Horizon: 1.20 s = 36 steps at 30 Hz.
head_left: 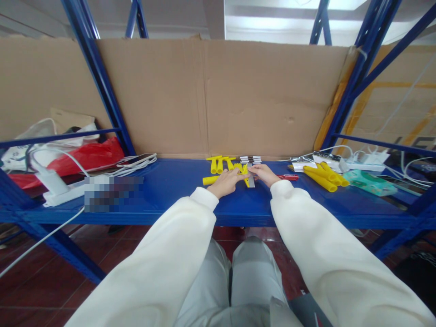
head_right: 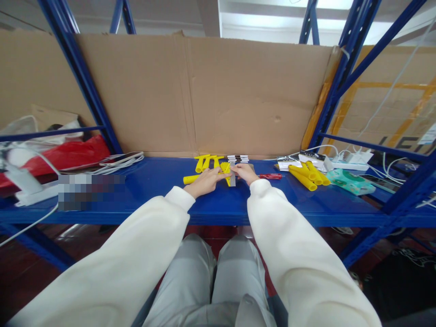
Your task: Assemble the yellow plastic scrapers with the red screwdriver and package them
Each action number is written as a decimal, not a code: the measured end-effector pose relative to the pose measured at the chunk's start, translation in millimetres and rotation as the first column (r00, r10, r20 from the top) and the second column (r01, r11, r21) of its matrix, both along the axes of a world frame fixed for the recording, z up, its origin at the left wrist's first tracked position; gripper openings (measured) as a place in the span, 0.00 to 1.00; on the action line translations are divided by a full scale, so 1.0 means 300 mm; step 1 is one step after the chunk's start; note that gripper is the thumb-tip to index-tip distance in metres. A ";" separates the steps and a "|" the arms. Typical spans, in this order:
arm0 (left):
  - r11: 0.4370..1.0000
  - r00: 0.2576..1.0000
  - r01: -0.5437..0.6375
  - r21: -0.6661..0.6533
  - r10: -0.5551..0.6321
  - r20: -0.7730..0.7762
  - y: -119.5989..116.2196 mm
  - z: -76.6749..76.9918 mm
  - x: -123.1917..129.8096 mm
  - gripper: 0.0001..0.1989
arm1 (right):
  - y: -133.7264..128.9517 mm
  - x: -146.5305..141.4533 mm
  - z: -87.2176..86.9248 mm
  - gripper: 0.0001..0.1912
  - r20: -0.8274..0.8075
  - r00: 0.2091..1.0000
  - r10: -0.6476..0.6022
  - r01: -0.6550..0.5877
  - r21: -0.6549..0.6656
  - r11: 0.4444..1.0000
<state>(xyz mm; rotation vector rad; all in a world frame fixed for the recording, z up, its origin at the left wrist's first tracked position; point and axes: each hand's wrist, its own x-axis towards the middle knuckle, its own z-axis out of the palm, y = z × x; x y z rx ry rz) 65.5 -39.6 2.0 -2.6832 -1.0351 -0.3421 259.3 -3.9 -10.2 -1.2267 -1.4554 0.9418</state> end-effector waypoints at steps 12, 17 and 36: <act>0.999 0.999 -0.004 0.042 0.005 -0.036 0.007 -0.005 0.005 0.35 | 0.009 0.015 0.000 0.20 0.089 0.996 -0.009 0.001 0.087 0.996; 0.999 0.999 -0.001 0.039 0.003 -0.044 0.012 -0.009 0.003 0.37 | 0.013 0.016 -0.003 0.22 0.110 0.994 0.007 -0.019 0.110 0.994; 0.991 0.996 -0.010 0.132 0.022 -0.087 0.018 -0.032 0.018 0.36 | 0.012 0.009 -0.008 0.18 0.079 0.995 -0.061 0.054 0.087 0.995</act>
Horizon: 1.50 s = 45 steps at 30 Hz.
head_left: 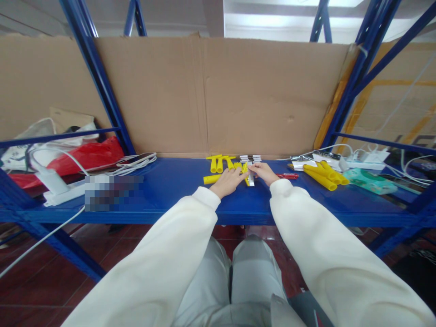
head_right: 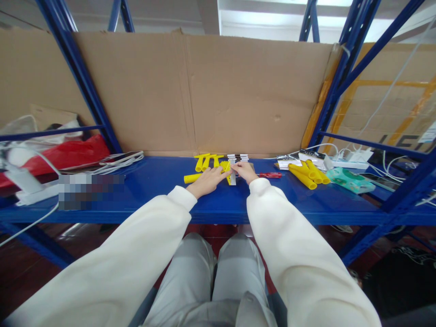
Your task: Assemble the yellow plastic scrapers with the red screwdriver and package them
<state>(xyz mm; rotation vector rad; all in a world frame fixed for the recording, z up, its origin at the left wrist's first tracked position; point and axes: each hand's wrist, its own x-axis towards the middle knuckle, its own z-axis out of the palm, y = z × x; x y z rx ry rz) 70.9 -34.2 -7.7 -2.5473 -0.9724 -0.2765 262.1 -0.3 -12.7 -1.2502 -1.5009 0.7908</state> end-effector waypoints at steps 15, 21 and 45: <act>0.999 0.999 -0.043 -0.009 0.043 -0.017 -0.013 0.005 0.005 0.36 | -0.004 -0.003 0.008 0.14 -0.055 0.998 -0.024 0.024 0.001 1.000; 0.998 0.998 -0.060 -0.036 0.060 -0.001 -0.012 0.007 0.002 0.35 | 0.004 0.019 0.023 0.08 -0.103 0.980 -0.169 0.169 0.000 0.986; 0.968 0.974 -0.202 -0.148 0.214 0.076 0.021 0.028 -0.052 0.40 | 0.028 -0.048 0.059 0.16 0.834 0.472 -0.285 0.351 0.119 0.929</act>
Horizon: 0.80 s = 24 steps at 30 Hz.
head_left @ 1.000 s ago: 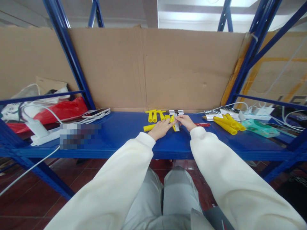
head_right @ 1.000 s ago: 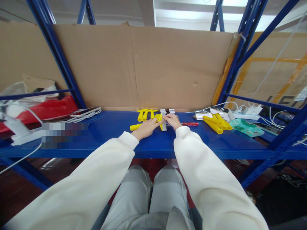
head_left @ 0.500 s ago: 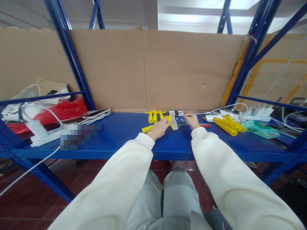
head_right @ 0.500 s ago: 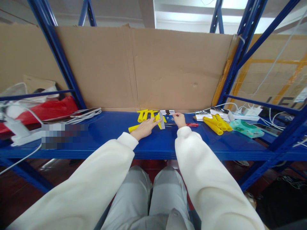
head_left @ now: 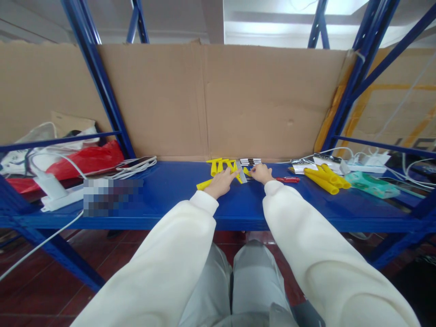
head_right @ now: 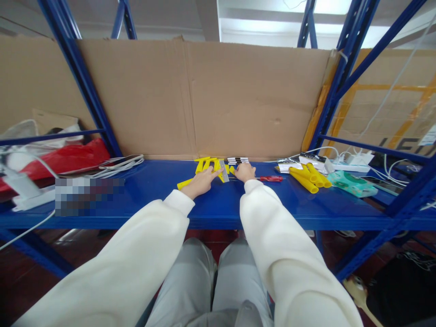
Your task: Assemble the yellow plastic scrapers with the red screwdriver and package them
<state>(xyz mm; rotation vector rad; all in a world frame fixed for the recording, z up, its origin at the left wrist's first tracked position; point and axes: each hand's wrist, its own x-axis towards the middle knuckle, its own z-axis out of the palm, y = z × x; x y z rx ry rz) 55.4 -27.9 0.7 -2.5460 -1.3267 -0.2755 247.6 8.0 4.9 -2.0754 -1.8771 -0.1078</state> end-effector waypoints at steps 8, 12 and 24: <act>0.999 1.000 0.003 0.034 -0.003 -0.020 0.001 -0.008 0.002 0.38 | -0.011 -0.039 0.007 0.21 0.173 0.983 0.054 -0.034 -0.118 0.992; 0.999 1.000 0.004 0.039 -0.003 -0.026 -0.001 -0.008 0.003 0.38 | -0.019 -0.028 0.011 0.19 0.180 0.983 0.027 -0.007 -0.111 0.994; 1.000 0.999 0.004 0.017 -0.004 -0.038 -0.006 -0.003 0.001 0.37 | -0.036 -0.022 0.005 0.20 0.228 0.972 0.049 -0.037 -0.055 0.998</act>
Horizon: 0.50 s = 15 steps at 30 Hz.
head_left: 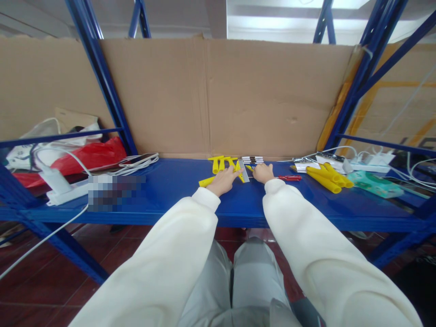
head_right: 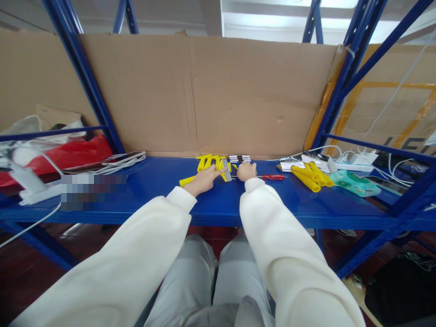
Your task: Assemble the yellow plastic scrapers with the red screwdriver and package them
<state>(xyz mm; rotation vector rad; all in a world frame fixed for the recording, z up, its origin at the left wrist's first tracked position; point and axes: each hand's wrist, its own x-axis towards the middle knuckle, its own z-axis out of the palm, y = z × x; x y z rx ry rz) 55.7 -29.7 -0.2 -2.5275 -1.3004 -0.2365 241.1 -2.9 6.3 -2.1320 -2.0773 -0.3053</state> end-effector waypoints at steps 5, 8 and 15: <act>1.000 1.000 0.014 -0.017 -0.014 0.012 -0.007 0.004 -0.001 0.39 | 0.005 0.021 -0.009 0.17 -0.097 0.994 -0.050 0.052 0.013 0.999; 1.000 1.000 0.022 -0.021 -0.022 0.019 -0.005 0.003 -0.001 0.40 | 0.011 0.035 -0.013 0.16 -0.237 0.969 -0.069 0.083 0.048 0.995; 0.999 1.000 0.020 -0.036 -0.020 0.019 -0.010 0.006 0.001 0.39 | 0.041 0.087 -0.005 0.13 -0.686 0.727 0.030 0.231 0.285 0.930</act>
